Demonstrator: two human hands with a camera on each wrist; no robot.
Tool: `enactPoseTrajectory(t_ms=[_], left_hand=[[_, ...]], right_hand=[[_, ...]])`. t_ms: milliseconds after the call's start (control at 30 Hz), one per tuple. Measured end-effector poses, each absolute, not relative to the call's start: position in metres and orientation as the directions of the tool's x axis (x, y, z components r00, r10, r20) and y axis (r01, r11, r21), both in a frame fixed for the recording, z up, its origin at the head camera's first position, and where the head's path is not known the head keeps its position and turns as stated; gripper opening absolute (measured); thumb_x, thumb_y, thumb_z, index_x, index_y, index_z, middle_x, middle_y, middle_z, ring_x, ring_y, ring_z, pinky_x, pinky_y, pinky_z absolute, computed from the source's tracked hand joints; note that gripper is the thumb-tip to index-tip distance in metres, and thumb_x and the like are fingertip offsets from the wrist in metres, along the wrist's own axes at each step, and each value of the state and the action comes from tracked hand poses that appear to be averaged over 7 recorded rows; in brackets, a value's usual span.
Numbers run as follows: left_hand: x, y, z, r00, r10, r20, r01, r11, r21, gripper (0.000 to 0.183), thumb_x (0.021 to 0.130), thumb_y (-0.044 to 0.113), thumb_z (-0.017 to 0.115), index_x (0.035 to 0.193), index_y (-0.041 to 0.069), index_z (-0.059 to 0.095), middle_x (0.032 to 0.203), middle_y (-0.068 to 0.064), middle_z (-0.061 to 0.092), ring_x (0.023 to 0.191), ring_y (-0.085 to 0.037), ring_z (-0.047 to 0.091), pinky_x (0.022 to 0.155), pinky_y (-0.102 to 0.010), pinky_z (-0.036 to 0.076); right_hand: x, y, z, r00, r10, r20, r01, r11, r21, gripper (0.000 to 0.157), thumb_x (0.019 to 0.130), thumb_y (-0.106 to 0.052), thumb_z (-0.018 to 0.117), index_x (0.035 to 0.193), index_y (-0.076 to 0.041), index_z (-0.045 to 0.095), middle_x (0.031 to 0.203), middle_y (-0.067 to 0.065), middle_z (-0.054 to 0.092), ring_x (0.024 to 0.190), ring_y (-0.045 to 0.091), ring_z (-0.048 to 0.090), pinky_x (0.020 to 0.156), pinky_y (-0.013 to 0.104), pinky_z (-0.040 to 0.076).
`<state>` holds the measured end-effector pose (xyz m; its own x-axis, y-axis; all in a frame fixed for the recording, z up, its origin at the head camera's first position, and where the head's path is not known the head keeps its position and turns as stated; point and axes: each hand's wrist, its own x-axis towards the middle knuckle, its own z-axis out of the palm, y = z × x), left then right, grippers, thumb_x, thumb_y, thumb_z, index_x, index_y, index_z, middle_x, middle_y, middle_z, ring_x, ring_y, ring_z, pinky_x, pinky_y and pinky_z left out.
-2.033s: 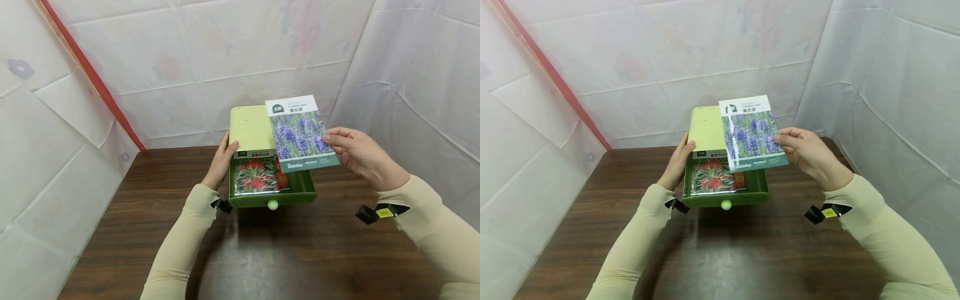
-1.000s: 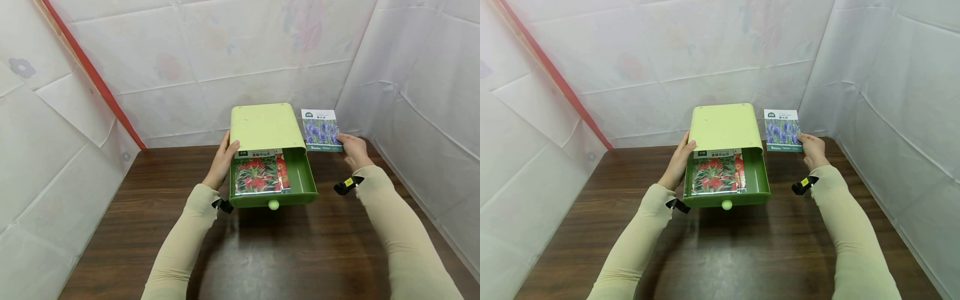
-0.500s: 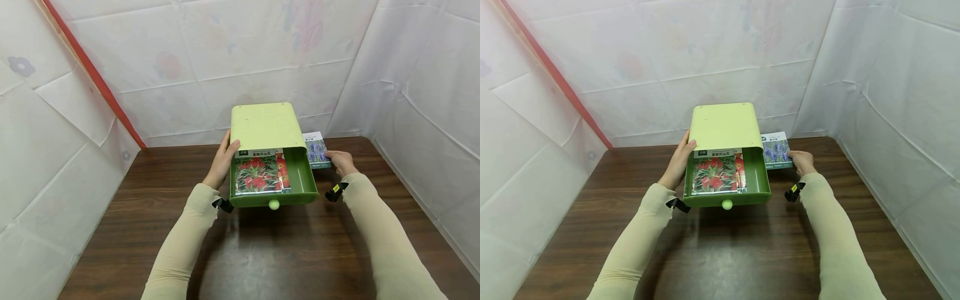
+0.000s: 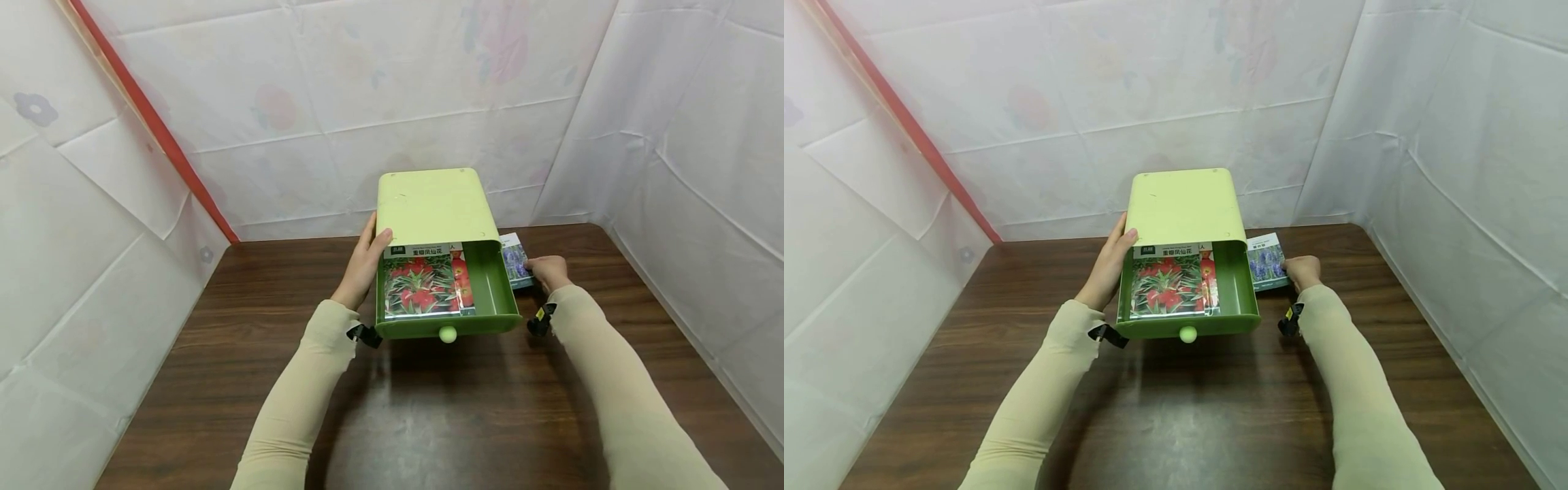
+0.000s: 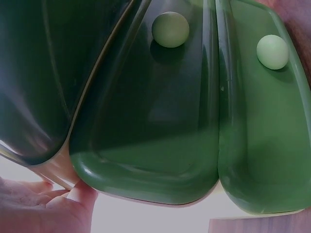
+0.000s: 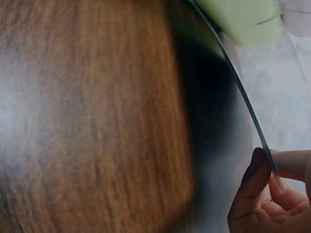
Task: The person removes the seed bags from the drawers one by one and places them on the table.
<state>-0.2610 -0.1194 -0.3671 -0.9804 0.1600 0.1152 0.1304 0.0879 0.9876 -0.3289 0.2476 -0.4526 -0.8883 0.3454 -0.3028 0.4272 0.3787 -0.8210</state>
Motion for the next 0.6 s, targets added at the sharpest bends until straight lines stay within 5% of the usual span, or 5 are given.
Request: enactPoseTrajectory(t_ms=[233,333,600], left_hand=[[-0.261,-0.12,-0.365,-0.981,0.168,0.092,0.109,0.096,0.989,0.071,0.099,0.056,0.046,0.156,0.042,0.006,0.165,0.013,0.001,0.153,-0.015,0.006,0.121,-0.051,0.017],[-0.262,-0.12,-0.364,-0.981,0.178,0.079,0.097,0.098,0.99,0.07,0.101,0.05,0.044,0.157,0.038,0.003,0.165,0.01,0.0,0.153,-0.016,0.005,0.121,-0.05,0.018],[-0.262,-0.12,-0.364,-0.98,0.178,0.095,0.114,0.099,0.989,0.07,0.101,0.05,0.044,0.157,0.037,0.003,0.165,0.009,0.0,0.153,-0.016,0.005,0.121,-0.051,0.016]], right_hand=[[-0.322,0.244,-0.451,-0.893,0.353,-0.28,0.436,0.524,-0.732,0.026,0.088,-0.017,0.067,0.098,0.007,0.068,0.112,0.024,0.062,0.089,0.028,0.057,0.075,0.037,0.051],[-0.319,0.243,-0.45,-0.908,0.33,-0.258,0.414,0.609,-0.676,0.024,0.089,-0.02,0.066,0.085,0.004,0.068,0.092,0.019,0.065,0.079,0.027,0.057,0.068,0.037,0.051],[-0.316,0.239,-0.451,-0.944,0.236,-0.228,0.328,0.725,-0.606,0.026,0.089,-0.019,0.058,0.066,-0.007,0.054,0.06,0.003,0.049,0.059,0.022,0.048,0.053,0.034,0.041]])
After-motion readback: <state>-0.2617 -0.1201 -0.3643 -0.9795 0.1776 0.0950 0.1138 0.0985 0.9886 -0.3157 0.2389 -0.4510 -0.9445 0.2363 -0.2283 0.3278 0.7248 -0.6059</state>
